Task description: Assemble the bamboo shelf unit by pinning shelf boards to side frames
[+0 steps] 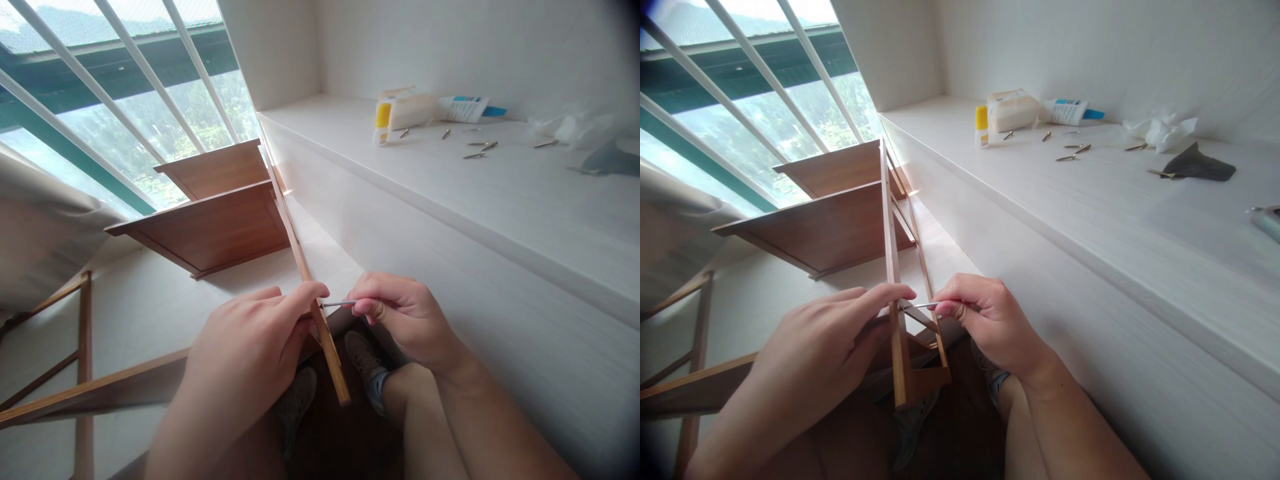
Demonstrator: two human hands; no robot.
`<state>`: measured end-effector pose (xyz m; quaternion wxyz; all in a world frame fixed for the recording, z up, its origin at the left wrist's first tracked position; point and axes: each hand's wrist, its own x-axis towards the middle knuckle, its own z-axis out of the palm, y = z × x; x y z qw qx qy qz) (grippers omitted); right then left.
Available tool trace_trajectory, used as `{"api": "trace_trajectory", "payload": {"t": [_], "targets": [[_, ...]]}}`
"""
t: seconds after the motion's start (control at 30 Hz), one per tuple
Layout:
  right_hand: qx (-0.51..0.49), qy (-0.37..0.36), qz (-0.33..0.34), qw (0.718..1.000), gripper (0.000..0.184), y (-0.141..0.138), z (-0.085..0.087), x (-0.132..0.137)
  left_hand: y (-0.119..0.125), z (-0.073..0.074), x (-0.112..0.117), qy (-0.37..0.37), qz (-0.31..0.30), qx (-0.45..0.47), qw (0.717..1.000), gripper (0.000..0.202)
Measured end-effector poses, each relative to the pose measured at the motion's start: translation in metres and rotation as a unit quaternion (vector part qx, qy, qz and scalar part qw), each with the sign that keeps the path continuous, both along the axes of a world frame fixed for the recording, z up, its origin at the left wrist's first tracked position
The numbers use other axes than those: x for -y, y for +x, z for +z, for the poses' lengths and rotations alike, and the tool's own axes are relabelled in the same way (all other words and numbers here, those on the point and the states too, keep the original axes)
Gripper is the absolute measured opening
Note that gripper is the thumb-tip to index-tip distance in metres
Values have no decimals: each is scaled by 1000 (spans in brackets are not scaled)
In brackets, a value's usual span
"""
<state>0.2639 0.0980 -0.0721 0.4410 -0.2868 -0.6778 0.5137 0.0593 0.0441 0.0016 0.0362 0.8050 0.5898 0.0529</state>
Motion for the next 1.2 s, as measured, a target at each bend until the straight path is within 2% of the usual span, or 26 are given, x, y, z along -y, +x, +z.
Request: {"api": "trace_trajectory", "payload": {"t": [0.47, 0.67, 0.97, 1.2], "targets": [[10, 133, -6, 991, 17, -5, 2, -14, 2, 3, 0, -6, 7, -11, 1000, 32], [12, 91, -24, 995, 20, -6, 1, -9, 3, 2, 1, 0, 17, -22, 1000, 33], [1, -33, -54, 998, 29, -12, 1, 5, 4, 2, 1, 4, 7, -16, 1000, 32], [-36, -25, -118, 992, 31, -9, 0, 2, 4, 2, 2, 12, 14, -25, 1000, 32]]}}
